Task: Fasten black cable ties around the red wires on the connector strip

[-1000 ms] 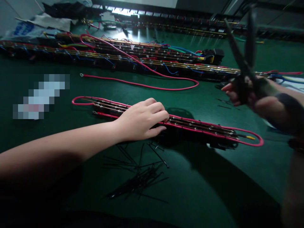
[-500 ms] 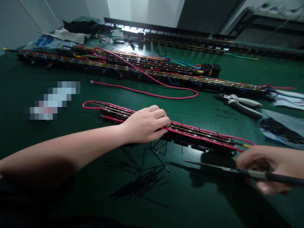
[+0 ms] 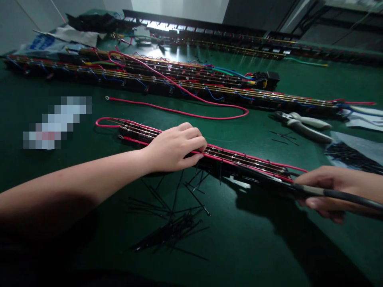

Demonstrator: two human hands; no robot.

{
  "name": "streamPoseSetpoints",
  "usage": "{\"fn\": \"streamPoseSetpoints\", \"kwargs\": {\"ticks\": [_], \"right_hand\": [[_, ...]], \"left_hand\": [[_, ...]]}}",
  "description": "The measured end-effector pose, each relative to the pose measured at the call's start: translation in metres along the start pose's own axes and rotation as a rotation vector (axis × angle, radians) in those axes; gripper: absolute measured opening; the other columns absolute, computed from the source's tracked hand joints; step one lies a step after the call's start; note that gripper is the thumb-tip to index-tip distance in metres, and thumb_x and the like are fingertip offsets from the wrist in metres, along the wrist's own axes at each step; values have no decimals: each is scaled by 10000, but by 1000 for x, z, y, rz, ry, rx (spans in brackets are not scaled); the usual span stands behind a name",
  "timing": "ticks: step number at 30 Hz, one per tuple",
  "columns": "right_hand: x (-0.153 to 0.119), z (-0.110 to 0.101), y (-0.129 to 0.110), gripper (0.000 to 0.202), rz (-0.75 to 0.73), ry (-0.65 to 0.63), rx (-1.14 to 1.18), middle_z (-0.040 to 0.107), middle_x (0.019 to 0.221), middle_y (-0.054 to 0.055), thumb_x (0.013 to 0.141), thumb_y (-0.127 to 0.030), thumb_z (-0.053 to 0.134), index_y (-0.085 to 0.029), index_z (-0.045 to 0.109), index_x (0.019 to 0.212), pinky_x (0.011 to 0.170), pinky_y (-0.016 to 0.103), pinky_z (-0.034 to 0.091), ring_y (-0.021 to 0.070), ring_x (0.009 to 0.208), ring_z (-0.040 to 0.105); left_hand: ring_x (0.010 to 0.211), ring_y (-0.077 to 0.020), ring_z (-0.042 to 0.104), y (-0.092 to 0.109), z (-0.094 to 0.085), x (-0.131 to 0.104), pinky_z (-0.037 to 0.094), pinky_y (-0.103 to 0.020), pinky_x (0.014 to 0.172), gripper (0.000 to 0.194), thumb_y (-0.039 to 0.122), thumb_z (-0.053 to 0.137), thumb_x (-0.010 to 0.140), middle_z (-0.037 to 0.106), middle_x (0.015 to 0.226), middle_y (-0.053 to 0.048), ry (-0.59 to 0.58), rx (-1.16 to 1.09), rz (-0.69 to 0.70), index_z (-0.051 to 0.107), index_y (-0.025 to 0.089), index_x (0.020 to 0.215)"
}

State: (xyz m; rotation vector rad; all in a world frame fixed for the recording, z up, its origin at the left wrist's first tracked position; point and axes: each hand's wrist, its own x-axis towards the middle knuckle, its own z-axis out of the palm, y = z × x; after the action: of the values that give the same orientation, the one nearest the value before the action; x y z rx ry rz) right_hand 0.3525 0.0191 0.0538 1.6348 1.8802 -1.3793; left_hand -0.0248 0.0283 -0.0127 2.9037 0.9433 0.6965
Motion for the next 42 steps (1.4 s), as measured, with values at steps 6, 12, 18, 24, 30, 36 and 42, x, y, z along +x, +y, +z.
{"fn": "streamPoseSetpoints", "kwargs": {"ticks": [6, 12, 18, 24, 30, 36, 42], "right_hand": [[3, 5, -18, 509, 62, -167, 11, 514, 601, -12, 755, -659, 697, -205, 507, 625, 511, 215, 456, 109, 527, 543], [7, 10, -29, 585, 77, -182, -64, 495, 656, 4, 722, -766, 643, -192, 551, 664, 547, 258, 475, 139, 581, 546], [13, 12, -32, 556, 75, -190, -85, 489, 650, 2, 710, -727, 685, -187, 564, 664, 544, 261, 474, 153, 590, 555], [19, 12, -23, 498, 106, -159, 4, 490, 628, -20, 613, -635, 802, -189, 585, 668, 506, 244, 462, 143, 540, 555], [16, 12, -28, 473, 90, -169, 31, 474, 617, -26, 708, -600, 778, -192, 544, 657, 499, 232, 449, 120, 520, 536], [14, 17, -35, 495, 95, -223, 59, 506, 619, -17, 695, -649, 767, -196, 567, 682, 515, 251, 497, 136, 534, 560], [13, 22, -41, 514, 27, -260, 62, 522, 638, -15, 745, -684, 709, -198, 550, 700, 511, 241, 494, 132, 534, 574]], "left_hand": [[957, -220, 552, 1, 0, 0, 501, -348, 836, 144, 272, 540, 977, 664, 1013, -56, -6, 8, -8, 651, 183, 993], [959, -225, 554, 0, 1, 0, 509, -355, 842, 151, 272, 540, 977, 670, 1022, -63, 8, 16, 7, 654, 176, 1000], [936, -225, 557, 1, -1, 0, 510, -351, 823, 160, 265, 528, 979, 674, 1007, -64, 10, 22, 8, 657, 172, 990], [938, -225, 559, 1, -1, 0, 508, -353, 834, 197, 287, 501, 997, 676, 1019, -72, 9, 26, -9, 657, 166, 998], [934, -229, 563, 1, -1, 1, 512, -356, 826, 194, 285, 506, 993, 675, 1001, -74, 9, 31, -12, 654, 160, 985], [935, -230, 568, 0, -1, 0, 516, -363, 826, 194, 283, 503, 993, 679, 1002, -80, 21, 44, 5, 653, 161, 984], [939, -227, 568, -3, 0, -1, 521, -361, 828, 176, 281, 519, 981, 678, 1001, -75, 15, 60, 0, 649, 163, 983]]}}
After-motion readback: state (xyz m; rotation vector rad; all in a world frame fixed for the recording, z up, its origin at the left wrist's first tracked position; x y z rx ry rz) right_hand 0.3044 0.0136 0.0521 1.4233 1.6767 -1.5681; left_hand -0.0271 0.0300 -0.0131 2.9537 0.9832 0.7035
